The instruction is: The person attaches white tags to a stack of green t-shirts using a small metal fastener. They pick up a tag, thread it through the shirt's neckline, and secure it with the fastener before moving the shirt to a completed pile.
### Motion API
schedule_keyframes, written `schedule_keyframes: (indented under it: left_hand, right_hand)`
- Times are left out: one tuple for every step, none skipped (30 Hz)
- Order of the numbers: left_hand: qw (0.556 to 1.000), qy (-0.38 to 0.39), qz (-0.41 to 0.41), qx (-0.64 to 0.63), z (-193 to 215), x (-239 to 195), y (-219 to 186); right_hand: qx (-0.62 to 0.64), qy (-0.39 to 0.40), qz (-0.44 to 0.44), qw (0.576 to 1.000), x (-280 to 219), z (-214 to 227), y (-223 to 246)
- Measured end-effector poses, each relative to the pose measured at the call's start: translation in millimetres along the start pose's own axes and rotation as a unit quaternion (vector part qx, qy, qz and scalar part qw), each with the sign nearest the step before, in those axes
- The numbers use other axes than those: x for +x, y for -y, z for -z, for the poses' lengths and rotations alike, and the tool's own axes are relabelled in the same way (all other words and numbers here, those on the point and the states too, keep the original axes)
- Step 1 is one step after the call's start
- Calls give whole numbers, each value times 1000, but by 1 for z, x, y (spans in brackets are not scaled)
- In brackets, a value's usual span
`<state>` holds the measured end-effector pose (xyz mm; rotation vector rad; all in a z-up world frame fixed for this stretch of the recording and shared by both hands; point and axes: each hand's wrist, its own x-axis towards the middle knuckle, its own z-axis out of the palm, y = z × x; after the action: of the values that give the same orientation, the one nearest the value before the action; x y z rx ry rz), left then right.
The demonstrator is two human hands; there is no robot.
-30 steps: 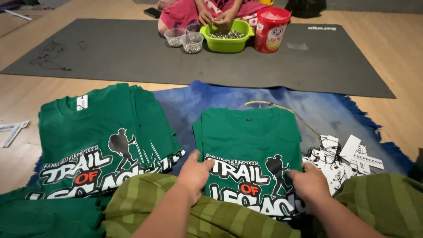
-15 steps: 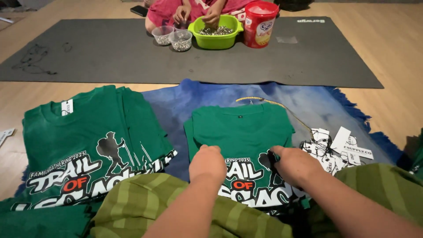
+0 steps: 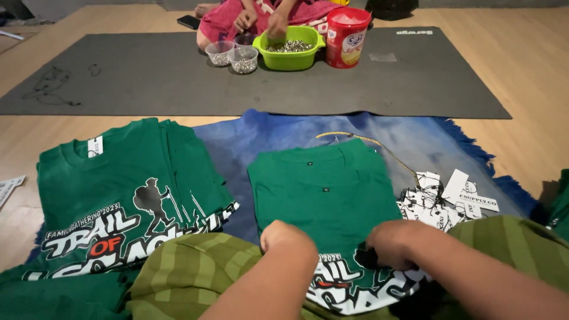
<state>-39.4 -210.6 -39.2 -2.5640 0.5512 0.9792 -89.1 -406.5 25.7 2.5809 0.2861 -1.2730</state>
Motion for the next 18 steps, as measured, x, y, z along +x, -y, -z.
schedule_keyframes:
  left_hand:
    - [1000,3,0,0,16,-24,-2]
    - [999,-9,-8,37,33,-47,-4]
    - [997,-21,-16,74,50,-70,-6]
    - [997,-18,-16,74,46,-64,-10]
    - [986,-141,-17,88,43,-58,-14]
    - [960,-262,-22,101,37,-51,-19]
    - [961,-258,-23,102,39,-52,-22]
    - [974,-213,-71,45,40,-53,-26]
    - [979,-166,-118,-13,42,-54,-30]
    - [979,-162,-123,-10,45,-60,-30]
    - [990,-82,-99,-61,48,-65,-30]
    - [991,-1,-75,-110,51,-71,-32]
    - [991,4,-80,-107,56,-67,-32]
    - [991,38,-76,-108,60,-65,-31]
    - [989,72,-72,-108,64,-63,-30]
    - [989,75,-69,-106,62,-52,-31]
    - [990,69,-106,-63,60,-42,-31]
    - [988,61,-141,-21,60,-31,-31]
  right_hand:
    - [0,2,2,1000,-7,6,2]
    - [-36,-15,-44,998,-14,13,5]
    - [-73,-32,-89,993,-20,20,6]
    - [-72,-30,-87,993,-11,14,3]
    - [-44,-167,-106,979,-1,8,0]
    - [-14,-300,-122,946,9,0,-3]
    - [-12,-297,-120,947,10,1,1]
    - [36,-246,-112,962,9,0,4]
    - [84,-193,-104,972,9,0,6]
    - [89,-189,-105,972,20,-7,-3]
    - [135,-227,-95,960,30,-13,-13]
    - [181,-263,-86,944,40,-23,-23]
    - [186,-258,-90,944,34,-22,-31]
    - [278,-281,-147,907,29,-20,-38]
    - [365,-301,-204,857,24,-18,-44]
    - [368,-300,-201,857,27,-23,-50]
    - [338,-262,-250,869,30,-27,-54]
    - [303,-227,-298,877,33,-29,-61]
